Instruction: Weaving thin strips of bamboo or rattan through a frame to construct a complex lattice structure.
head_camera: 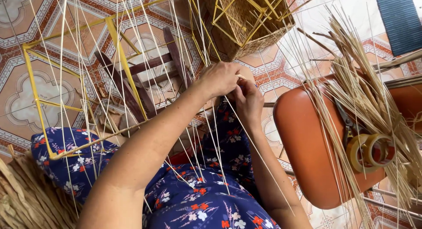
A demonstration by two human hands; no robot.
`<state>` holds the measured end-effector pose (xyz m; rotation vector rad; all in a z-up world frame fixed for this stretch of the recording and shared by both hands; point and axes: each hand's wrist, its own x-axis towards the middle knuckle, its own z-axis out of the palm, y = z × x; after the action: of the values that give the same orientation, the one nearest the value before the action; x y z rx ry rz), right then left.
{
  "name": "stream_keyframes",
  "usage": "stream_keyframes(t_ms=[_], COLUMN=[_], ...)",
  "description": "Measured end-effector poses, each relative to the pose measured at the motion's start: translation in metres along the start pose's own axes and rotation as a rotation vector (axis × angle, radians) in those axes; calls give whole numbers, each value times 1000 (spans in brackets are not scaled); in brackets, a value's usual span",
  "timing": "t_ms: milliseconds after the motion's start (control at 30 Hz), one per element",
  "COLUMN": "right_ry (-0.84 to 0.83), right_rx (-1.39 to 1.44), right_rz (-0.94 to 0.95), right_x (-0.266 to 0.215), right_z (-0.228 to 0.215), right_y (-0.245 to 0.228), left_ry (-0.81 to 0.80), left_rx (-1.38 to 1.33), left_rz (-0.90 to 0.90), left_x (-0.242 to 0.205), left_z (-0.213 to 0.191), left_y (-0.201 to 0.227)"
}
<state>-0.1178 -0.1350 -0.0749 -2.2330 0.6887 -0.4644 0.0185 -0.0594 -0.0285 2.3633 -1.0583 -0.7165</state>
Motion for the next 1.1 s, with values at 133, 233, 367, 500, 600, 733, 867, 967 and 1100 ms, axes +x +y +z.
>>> stream_keyframes(t_ms=[133, 233, 367, 500, 600, 733, 867, 967, 1100], right_ry=[12, -7, 32, 148, 121, 147, 167, 149, -117], right_rx=[335, 615, 1248, 1414, 1417, 1360, 1309, 1217, 1077], right_rz=[55, -29, -13, -192, -252, -326, -389, -474, -371], right_x=[-13, -20, -3, 40, 58, 62, 62, 63, 48], right_z=[-1, -8, -33, -74, -80, -84, -88, -87, -129], right_y=[9, 15, 2, -3, -16, -42, -61, -80, -85], left_ry=[-37, -8, 93, 75, -165, 68, 381, 278, 411], left_rx=[-36, -97, -158, -115, -162, -84, -98, -248, -285], left_rz=[-22, 14, 115, 127, -14, 256, 475, 323, 350], left_x=[-4, -12, -15, -25, -36, -45, -48, -57, -55], left_z=[11, 0, 10, 1, -8, 16, 23, 12, 20], left_y=[-8, -1, -10, -1, 9, -9, -17, -3, -4])
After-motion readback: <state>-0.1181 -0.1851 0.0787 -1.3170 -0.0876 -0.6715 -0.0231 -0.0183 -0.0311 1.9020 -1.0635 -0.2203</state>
